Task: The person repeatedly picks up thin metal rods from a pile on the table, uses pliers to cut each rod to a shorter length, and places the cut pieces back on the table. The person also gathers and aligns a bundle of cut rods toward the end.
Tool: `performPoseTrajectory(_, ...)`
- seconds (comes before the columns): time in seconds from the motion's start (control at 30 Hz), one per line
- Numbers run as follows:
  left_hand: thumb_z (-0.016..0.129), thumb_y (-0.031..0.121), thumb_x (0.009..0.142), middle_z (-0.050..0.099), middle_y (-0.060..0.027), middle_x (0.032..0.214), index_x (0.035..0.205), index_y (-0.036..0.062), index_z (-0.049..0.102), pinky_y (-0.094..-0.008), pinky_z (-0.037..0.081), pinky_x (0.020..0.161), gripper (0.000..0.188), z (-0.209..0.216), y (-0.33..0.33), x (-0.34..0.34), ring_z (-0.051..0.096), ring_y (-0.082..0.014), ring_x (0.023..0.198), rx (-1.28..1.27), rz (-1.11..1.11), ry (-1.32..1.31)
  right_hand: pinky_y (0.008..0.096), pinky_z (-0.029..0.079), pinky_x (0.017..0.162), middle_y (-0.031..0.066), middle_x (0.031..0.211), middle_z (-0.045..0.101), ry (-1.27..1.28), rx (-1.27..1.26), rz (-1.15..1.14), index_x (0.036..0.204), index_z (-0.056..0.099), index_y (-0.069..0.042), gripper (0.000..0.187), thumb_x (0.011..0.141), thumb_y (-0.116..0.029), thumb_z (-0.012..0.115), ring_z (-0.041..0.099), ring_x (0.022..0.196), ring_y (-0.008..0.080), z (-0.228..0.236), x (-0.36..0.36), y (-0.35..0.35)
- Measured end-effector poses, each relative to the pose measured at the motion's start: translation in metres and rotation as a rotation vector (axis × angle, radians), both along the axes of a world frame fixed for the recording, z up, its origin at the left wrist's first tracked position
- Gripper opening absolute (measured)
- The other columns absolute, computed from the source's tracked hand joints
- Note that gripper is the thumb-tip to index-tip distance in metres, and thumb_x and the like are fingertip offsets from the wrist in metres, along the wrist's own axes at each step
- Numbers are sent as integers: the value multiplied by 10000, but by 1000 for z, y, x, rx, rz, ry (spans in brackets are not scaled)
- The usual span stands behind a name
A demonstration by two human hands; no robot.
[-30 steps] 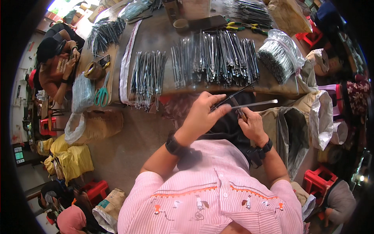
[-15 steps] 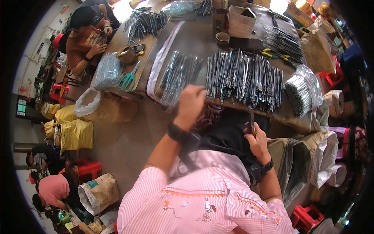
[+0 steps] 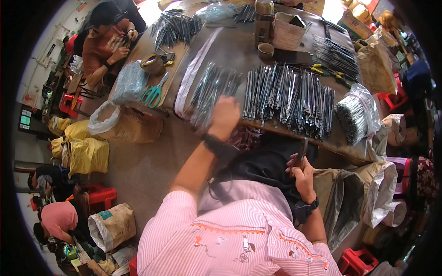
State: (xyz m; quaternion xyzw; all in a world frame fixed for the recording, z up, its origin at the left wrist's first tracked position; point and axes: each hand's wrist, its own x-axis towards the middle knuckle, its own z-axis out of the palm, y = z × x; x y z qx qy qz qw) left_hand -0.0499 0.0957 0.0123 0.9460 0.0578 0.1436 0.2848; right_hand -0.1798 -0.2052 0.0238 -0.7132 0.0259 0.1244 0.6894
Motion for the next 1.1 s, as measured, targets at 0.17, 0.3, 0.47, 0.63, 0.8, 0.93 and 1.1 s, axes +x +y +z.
performPoseTrajectory(0.17,639,158,795,635,-260,927,958,-33,624,-495,502,818,252,-14,-27,5,606,-431,922,68,-29,186,234,466,588,62,860,629,-10,14,13,1092,563,-3,304,810,-1,449,620,683,121,1,-4,3)
performPoseTrajectory(0.3,648,163,751,647,-250,1012,952,-26,629,-489,501,842,277,-9,-27,14,612,-437,964,-7,39,324,233,467,581,68,851,631,36,59,-23,1083,563,2,298,807,-8,451,623,678,122,0,-7,0)
performPoseTrajectory(0.47,671,208,715,662,-241,869,882,-38,634,-485,505,815,300,-13,-29,20,635,-431,894,18,5,228,230,457,556,73,839,635,91,95,-63,1076,566,7,304,797,-15,449,623,661,125,0,-10,-1)
performPoseTrajectory(0.63,663,64,767,641,-129,729,826,-59,633,-317,533,551,139,-21,3,30,633,-209,595,-634,-132,398,231,443,547,83,830,647,92,116,-117,1050,572,9,304,776,-32,447,623,636,138,4,-12,-12)
performPoseTrajectory(0.8,692,91,864,658,-80,925,1096,-44,597,-240,539,643,285,-8,28,24,654,-153,783,-532,-652,184,288,487,663,95,856,648,91,123,-231,1005,581,-8,281,757,-37,452,627,748,165,-1,-11,-37)
performPoseTrajectory(0.93,625,65,921,660,-70,942,1215,25,576,-165,535,587,300,21,19,6,670,-134,809,-1437,-133,560,309,484,689,82,856,615,76,557,-437,999,551,-44,208,913,-231,522,596,737,164,-10,-2,-72)
performPoseTrajectory(1.1,646,11,868,658,-42,958,1200,35,585,-151,490,566,338,43,0,-28,653,-119,765,-1513,-200,630,374,482,718,103,925,594,-44,992,-544,1069,563,-57,270,894,-246,483,578,772,241,-22,26,-127)
